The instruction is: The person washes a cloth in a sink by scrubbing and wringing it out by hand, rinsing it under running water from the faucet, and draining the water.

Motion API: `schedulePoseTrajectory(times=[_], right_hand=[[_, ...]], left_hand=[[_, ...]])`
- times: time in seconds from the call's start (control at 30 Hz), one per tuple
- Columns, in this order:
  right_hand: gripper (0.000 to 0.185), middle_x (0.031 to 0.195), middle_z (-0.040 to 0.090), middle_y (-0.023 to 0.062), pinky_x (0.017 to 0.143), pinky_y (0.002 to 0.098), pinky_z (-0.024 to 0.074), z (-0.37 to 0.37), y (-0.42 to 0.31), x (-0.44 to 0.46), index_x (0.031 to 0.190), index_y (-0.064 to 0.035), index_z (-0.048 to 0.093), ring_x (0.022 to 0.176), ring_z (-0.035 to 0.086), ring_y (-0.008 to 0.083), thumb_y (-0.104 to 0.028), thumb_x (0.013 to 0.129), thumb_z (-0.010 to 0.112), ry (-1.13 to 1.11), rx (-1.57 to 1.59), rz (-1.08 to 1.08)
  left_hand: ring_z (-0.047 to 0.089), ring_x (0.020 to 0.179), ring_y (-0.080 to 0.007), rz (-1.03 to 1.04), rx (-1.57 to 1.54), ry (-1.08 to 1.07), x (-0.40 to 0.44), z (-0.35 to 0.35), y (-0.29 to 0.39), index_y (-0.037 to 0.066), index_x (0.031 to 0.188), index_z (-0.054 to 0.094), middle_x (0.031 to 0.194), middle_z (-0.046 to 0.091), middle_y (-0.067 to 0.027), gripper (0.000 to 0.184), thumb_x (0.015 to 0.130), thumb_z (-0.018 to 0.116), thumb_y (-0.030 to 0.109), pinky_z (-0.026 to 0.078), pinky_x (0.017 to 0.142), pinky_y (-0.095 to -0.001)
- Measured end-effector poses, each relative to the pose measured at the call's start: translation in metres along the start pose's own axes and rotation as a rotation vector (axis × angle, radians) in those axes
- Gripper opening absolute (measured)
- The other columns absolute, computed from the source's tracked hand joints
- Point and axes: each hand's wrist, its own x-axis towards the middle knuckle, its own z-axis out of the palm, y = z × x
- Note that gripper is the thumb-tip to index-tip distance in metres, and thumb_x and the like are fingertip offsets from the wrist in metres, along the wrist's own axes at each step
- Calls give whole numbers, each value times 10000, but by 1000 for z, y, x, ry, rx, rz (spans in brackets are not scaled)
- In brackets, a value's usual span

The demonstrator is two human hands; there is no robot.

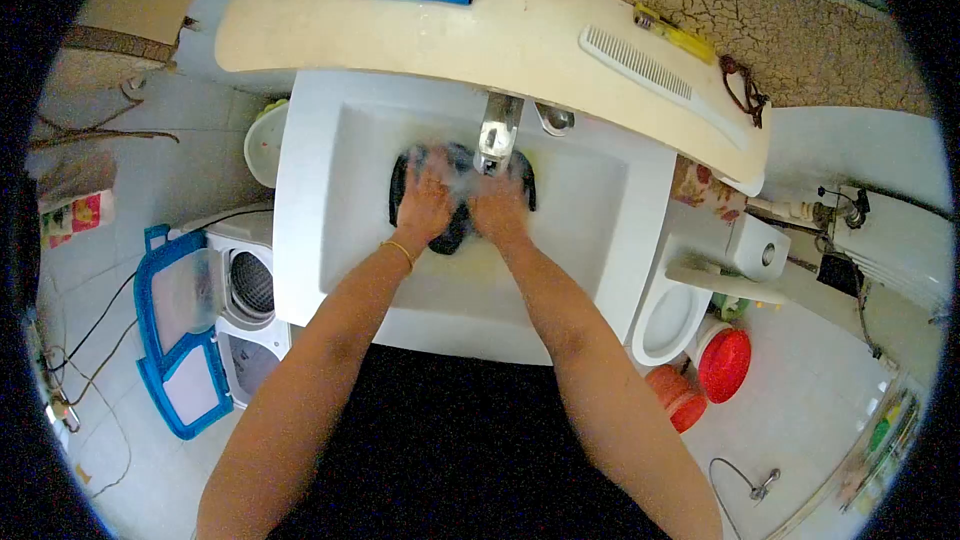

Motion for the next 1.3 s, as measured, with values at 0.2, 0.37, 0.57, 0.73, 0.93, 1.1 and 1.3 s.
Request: schedulePoseTrajectory(times=[0.2,0.37,0.57,0.73,0.93,1.1,1.3], right_hand=[[421,1277,527,131,965,463,392,-24,14,5,1144,-54,583,1095,542,336,-158,744,666,251,246,-44],[297,1095,587,160,984,389,360,-14,5,-16,1039,-31,603,1077,502,300,-165,774,621,391,1202,180],[295,992,511,38,863,252,379,-91,-40,-102,1011,-5,542,937,487,138,-40,733,451,408,1761,73],[289,1014,498,52,994,304,333,-140,-64,-147,955,-10,511,1012,473,160,-18,680,424,423,1637,-244],[352,1127,504,78,1016,328,346,-169,-52,-162,1130,-43,504,1122,473,180,-54,780,536,347,1920,-155],[470,1393,415,109,1041,368,347,-182,-32,-152,1266,-57,483,1197,445,221,-166,838,643,603,1717,-66],[684,1409,342,162,1050,451,356,-206,-26,-180,1306,-158,513,1240,400,353,-288,705,811,573,768,-512]], left_hand=[[236,1409,-308,-8,-259,224,4,3,0,31,1332,500,1479,340,-172,527,877,544,294,111,1169,-516],[325,1341,-335,-407,-962,458,-29,-14,-3,52,1384,416,1435,393,-169,582,867,553,281,275,1084,-512],[475,1228,-313,-869,-2387,-212,-74,-106,8,179,1445,313,1384,439,-123,635,920,505,482,403,999,-529],[628,956,-255,-522,-2856,-448,-66,-77,15,94,1303,451,1140,587,-123,553,907,570,460,549,805,-426],[639,976,-268,-359,-2800,-237,-85,-96,20,94,1214,571,1121,622,-136,340,924,469,239,545,838,-425],[579,1116,-300,-304,-2971,-337,-110,-147,18,81,1243,526,1247,576,-155,390,973,352,303,446,988,-502],[554,1157,-336,-96,-3186,-354,-120,-157,21,13,1251,507,1294,537,-178,478,1012,248,337,434,1014,-518]])
